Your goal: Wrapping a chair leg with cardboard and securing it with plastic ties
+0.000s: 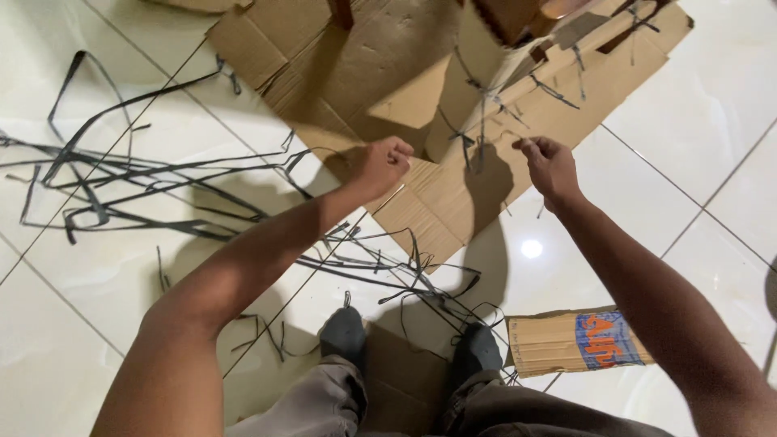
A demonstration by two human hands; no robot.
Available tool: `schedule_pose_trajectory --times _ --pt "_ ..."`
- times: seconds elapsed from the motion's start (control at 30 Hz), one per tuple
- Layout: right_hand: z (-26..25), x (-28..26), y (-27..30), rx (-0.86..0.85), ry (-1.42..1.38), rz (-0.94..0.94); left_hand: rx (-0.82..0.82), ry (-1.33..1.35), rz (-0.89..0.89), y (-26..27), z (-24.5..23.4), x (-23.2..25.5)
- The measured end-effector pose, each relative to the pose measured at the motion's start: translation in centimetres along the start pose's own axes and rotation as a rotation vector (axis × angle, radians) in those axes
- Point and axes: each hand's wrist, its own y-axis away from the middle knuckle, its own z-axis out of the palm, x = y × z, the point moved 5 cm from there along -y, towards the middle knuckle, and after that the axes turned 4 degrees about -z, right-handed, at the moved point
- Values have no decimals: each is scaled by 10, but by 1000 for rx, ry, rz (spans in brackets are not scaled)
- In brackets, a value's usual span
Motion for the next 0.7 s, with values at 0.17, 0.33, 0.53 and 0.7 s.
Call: schedule_pose_trajectory --times 0.17,0.33,0.53,0.7 --pt "13 -25 3 68 -272 73 39 -21 44 -55 -7 32" --pt "52 -35 14 75 -374 40 -72 79 51 -132 62 -31" --pt "80 -30 5 -37 -167 -12 -235 527 -46 -119 56 7" --pt "98 -6 -13 -112 19 -153 -693 740 -111 -153 103 -74"
